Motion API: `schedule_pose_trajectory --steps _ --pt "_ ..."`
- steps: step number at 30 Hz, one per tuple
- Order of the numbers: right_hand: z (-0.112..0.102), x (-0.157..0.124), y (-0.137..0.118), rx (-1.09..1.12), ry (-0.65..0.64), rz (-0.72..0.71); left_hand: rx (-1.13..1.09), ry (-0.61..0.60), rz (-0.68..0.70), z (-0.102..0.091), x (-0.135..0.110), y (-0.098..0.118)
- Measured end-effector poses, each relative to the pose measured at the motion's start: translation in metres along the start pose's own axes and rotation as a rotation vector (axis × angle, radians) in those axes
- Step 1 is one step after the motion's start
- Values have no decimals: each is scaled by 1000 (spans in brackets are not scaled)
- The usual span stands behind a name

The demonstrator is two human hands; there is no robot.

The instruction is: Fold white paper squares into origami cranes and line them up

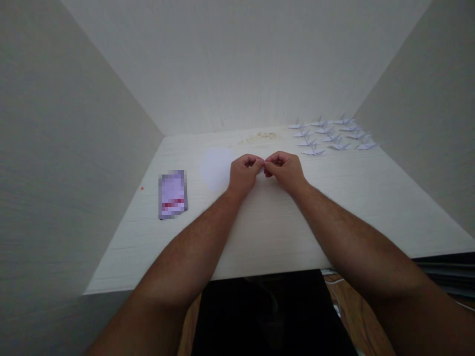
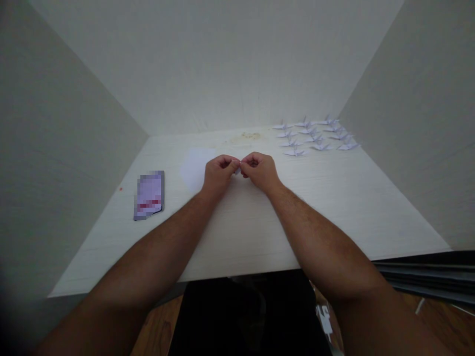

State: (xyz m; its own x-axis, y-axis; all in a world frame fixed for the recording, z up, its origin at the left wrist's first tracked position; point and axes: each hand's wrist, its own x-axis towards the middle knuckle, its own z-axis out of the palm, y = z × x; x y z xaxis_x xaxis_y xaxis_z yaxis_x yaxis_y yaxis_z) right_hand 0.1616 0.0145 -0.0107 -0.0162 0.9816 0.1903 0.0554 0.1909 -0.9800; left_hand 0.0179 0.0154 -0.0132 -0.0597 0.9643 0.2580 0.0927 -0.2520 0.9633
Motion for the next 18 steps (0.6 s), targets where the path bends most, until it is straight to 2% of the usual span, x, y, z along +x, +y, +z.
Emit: schedule_pose_trajectory --steps 8,18 --pt "0 -1 -3 -136 36 -73 77 31 17 1 1 1" --pt "3 0 -3 -171 56 -54 90 62 8 2 1 2"
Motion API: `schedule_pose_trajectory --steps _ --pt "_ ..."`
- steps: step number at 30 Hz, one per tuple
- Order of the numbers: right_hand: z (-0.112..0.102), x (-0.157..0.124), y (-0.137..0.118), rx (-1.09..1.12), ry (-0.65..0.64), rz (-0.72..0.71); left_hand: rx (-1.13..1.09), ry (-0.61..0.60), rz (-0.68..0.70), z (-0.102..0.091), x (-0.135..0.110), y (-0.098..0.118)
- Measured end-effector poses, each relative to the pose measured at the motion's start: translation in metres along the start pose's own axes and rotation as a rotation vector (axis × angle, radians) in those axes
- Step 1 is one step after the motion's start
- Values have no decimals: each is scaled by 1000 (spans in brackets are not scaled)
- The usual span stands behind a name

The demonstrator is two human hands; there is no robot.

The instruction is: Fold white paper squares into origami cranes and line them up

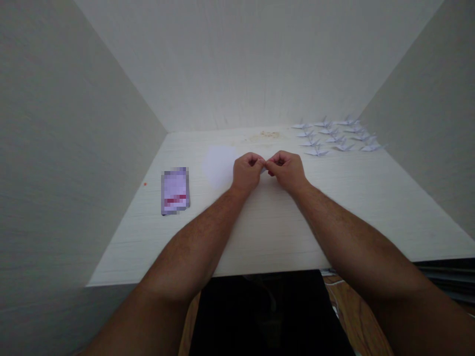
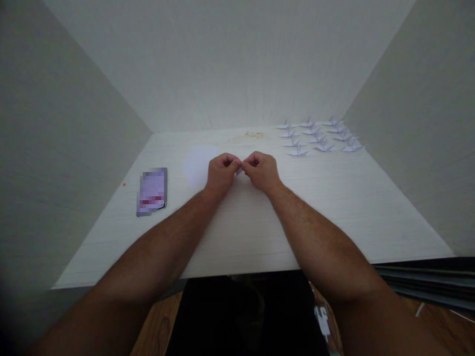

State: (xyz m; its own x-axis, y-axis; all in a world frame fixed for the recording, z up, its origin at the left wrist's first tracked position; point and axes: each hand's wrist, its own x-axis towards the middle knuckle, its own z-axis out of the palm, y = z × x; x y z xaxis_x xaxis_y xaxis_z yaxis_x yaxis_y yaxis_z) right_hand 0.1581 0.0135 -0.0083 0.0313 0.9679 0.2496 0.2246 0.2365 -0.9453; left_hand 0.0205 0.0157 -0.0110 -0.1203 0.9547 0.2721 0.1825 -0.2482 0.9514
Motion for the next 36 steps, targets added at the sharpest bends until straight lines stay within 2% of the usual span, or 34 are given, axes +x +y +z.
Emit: schedule_pose_trajectory --steps 7,14,18,22,26,30,36 --pt "0 3 2 16 -12 15 -17 5 -36 1 1 -2" --pt "-3 5 6 88 26 34 -52 -32 6 -1 1 -1" --pt "-3 5 5 13 -3 -11 -60 4 -2 -2 2 0" --pt "-1 7 5 -53 30 -59 -119 11 -54 0 2 -4" --pt "-2 8 8 60 51 14 -249 -29 -118 2 2 -6" --pt "-3 8 9 133 79 4 -404 -112 -166 1 1 -5" --pt "1 8 10 228 32 19 -377 -122 -96 0 1 -10"
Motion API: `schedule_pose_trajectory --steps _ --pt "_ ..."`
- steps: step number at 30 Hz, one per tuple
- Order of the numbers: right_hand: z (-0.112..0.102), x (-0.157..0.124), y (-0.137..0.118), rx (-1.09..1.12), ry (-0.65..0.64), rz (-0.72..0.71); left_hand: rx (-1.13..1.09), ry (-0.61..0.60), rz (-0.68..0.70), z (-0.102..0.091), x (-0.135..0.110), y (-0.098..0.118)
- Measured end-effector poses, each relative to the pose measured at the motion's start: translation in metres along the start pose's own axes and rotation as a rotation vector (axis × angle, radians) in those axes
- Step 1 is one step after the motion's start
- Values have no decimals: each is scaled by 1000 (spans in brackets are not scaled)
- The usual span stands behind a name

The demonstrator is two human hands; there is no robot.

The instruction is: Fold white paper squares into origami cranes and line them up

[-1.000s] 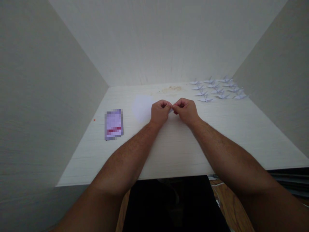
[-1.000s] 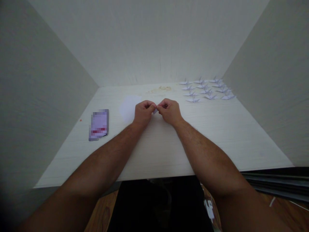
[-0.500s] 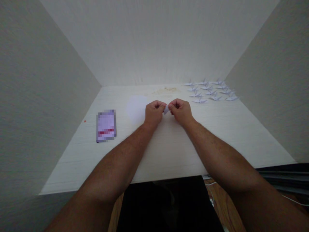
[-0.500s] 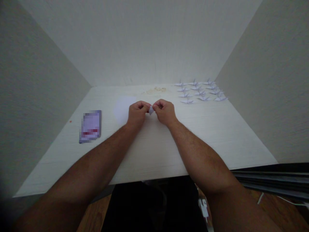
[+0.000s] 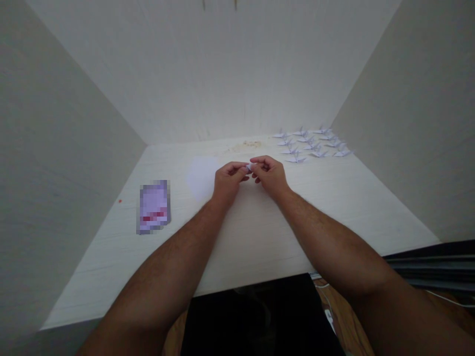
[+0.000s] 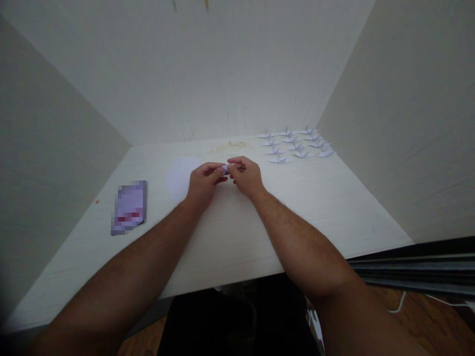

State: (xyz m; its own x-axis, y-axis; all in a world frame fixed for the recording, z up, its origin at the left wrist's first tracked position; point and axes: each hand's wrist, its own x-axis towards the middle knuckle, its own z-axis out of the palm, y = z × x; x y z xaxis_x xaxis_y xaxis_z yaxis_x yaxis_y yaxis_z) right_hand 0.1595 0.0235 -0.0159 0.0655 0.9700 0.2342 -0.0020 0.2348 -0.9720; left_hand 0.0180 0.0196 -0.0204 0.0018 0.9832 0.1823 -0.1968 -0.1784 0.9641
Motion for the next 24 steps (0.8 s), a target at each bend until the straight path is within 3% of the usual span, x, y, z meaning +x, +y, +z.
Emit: schedule_pose_trajectory --steps 9,16,24 --pt "-1 1 5 39 -72 -22 -23 45 -1 0 1 -1" --pt "-5 1 3 -128 9 -75 -46 11 -76 0 1 3" --pt "-4 1 1 -100 62 -63 -140 -71 -191 0 -2 12"
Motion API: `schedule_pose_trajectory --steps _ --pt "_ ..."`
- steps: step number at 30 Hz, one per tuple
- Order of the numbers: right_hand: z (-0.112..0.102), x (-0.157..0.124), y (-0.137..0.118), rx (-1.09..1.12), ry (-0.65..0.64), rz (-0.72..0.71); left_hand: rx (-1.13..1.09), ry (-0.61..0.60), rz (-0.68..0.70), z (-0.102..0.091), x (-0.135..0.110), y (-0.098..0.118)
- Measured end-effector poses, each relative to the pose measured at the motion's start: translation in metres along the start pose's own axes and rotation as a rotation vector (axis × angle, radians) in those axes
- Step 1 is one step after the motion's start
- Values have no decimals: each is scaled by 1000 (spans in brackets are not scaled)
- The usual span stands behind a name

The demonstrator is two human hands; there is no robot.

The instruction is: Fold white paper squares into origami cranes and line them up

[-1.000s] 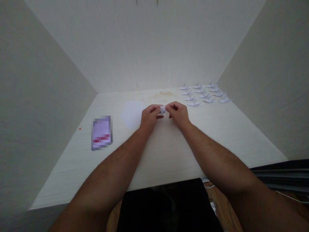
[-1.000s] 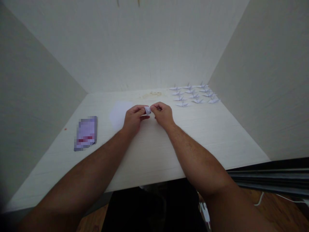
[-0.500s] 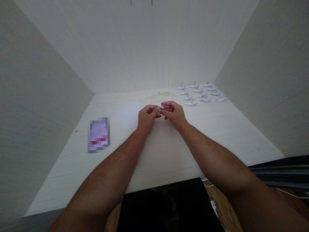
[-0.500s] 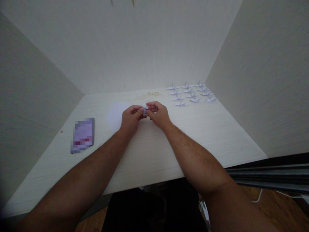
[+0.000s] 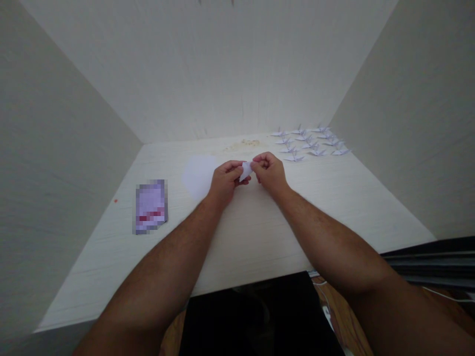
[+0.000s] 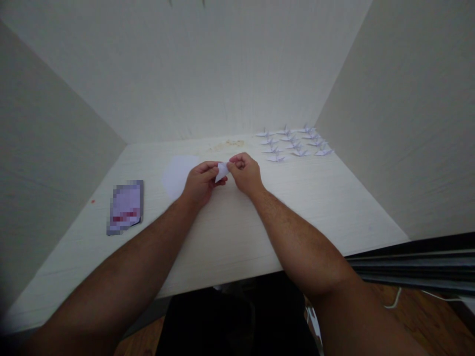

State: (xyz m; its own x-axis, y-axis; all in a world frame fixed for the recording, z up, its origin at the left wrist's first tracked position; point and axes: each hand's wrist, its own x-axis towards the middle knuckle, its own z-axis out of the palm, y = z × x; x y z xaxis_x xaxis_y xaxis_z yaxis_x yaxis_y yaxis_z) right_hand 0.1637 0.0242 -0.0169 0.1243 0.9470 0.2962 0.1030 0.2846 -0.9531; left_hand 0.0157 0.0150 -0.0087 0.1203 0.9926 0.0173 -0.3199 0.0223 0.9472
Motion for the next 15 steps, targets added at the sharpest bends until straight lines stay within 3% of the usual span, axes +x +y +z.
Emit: schedule_pose_trajectory --steps 15 --pt "1 -3 -2 -133 -37 -189 17 65 46 0 2 -2"
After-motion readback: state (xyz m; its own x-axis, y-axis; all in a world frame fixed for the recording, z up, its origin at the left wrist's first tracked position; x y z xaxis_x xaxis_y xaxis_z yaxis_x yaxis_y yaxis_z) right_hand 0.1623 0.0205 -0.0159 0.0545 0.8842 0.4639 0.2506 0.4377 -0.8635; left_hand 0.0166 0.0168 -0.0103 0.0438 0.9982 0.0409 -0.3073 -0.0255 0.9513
